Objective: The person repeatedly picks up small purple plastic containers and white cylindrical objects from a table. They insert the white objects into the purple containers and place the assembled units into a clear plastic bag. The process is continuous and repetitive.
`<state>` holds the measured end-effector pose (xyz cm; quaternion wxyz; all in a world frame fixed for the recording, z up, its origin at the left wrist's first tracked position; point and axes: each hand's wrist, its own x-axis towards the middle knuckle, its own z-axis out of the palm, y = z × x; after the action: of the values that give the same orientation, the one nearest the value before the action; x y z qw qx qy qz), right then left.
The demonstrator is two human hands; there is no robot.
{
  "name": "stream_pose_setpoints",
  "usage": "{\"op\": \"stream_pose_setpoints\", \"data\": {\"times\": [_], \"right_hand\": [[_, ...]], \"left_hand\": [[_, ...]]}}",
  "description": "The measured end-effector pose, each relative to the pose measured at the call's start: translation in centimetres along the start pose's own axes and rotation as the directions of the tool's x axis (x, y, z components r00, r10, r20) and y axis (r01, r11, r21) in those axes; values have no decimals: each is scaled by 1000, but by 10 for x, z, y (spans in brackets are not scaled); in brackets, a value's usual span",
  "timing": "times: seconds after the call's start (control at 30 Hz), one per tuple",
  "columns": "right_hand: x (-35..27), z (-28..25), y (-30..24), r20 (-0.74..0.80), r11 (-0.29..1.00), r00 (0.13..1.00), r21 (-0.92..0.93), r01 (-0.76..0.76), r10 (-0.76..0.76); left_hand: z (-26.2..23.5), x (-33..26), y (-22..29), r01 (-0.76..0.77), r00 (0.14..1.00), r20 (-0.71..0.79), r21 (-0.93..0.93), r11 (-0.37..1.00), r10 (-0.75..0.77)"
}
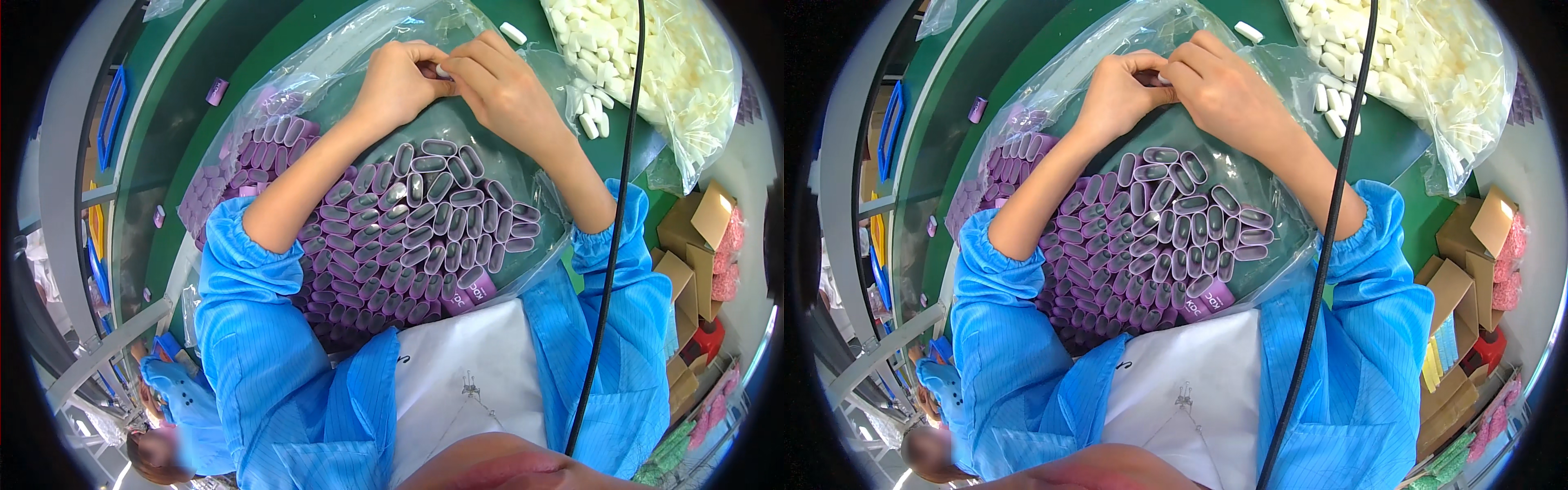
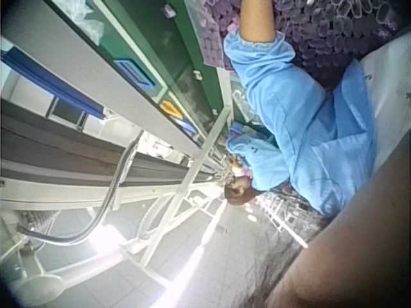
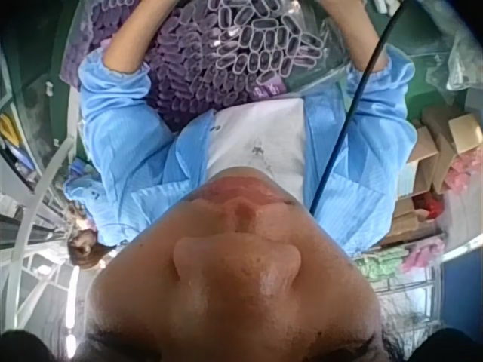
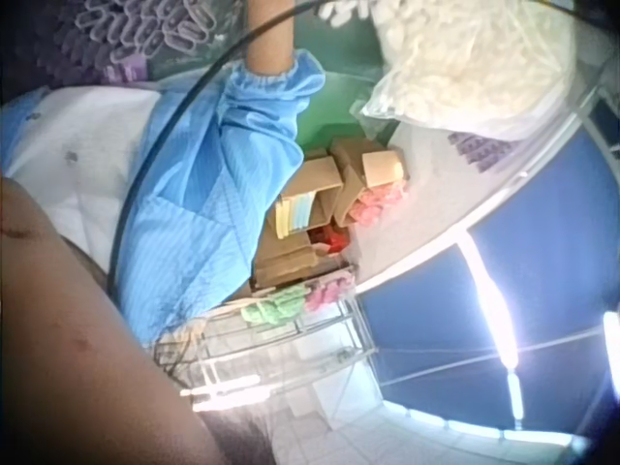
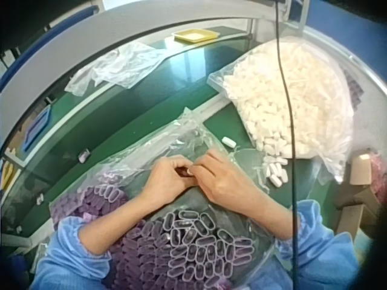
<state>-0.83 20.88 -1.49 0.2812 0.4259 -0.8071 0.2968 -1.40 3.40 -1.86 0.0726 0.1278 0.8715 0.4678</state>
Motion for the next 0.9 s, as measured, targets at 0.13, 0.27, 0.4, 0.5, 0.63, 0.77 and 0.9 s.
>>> {"op": "stream_pose_setpoints", "data": {"times": [0.13, 0.27, 0.4, 0.5, 0.63, 0.77, 0.9], "right_hand": [[1, -9, 11, 92, 979, 993, 186, -85, 69], [-1, -22, 16, 161, 943, 971, 254, -214, 177], [-6, -18, 20, 139, 968, 981, 195, -160, 134], [-7, -12, 23, 103, 979, 994, 194, -65, 45], [-6, -17, 18, 131, 972, 991, 228, -60, 30], [-10, -18, 16, 141, 972, 990, 233, -36, 3], [-14, -13, 15, 153, 957, 987, 275, -91, 49]], "left_hand": [[-3, -1, 3, 40, 999, 23, -40, 998, -39], [-1, -2, -2, 26, 999, 25, -44, 999, -25], [-2, -1, 2, 50, 998, 41, -60, 997, -47], [-1, -1, 3, 49, 998, 39, -64, 997, -47], [-2, -2, 2, 34, 999, 32, -46, 998, -32], [-3, -2, 2, 57, 997, 47, -60, 997, -54], [-5, -2, 4, 56, 997, 52, -69, 996, -52]]}}
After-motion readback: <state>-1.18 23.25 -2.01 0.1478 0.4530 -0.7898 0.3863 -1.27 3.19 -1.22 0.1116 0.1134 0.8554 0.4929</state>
